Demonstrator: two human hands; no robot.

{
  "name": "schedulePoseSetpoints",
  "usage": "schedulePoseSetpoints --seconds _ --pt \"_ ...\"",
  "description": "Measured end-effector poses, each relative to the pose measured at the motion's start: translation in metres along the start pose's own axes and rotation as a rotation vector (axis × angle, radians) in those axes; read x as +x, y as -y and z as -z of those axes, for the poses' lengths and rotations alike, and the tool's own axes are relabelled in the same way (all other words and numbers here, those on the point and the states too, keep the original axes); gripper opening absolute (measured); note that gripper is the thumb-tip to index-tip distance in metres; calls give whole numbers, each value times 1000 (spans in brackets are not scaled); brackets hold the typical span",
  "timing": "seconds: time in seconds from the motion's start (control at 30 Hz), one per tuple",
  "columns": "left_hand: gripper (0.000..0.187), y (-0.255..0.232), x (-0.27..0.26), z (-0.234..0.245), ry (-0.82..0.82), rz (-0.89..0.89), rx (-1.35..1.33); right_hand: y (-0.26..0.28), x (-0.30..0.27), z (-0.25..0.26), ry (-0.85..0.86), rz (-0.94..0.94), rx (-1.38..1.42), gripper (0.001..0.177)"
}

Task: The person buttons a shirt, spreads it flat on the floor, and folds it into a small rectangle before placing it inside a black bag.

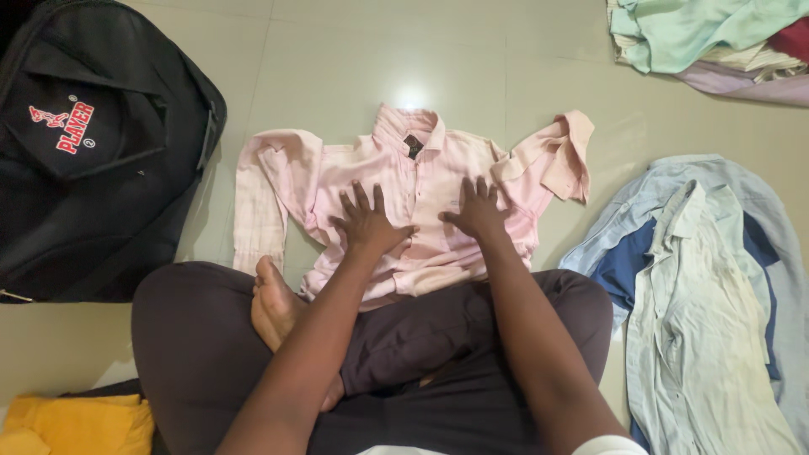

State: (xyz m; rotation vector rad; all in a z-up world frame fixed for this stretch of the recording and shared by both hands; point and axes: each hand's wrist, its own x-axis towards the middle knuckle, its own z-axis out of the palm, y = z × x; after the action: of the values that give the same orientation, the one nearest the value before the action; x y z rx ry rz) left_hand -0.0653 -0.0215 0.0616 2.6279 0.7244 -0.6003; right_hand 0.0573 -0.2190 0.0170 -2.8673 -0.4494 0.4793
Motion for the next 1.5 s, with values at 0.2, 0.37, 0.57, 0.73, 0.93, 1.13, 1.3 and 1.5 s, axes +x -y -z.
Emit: schedulePoseSetpoints --seconds 0.2,0.37,0.57,0.73,0.93,1.13,1.3,1.5 --pt "48 -19 29 -5 -576 -404 -599 16 12 6 -345 285 276 35" --pt "22 -27 28 9 -599 -473 -670 55 19 -11 -247 287 371 24" --pt "9 -29 41 9 -515 -376 -542 75 27 -23 -302 378 330 20" --pt "19 -33 66 1 -479 -362 -391 70 34 -22 -260 327 322 15" --pt "15 -21 86 -31 -518 -413 -326 68 33 -13 -266 290 300 11" --pt "14 -16 89 -41 -539 -483 -332 58 29 12 -66 165 546 16" --pt "11 -18 86 -39 -532 -482 -332 50 35 -3 -115 286 612 15" --pt "13 -22 84 -32 -478 -463 -321 49 46 -11 -93 263 557 14"
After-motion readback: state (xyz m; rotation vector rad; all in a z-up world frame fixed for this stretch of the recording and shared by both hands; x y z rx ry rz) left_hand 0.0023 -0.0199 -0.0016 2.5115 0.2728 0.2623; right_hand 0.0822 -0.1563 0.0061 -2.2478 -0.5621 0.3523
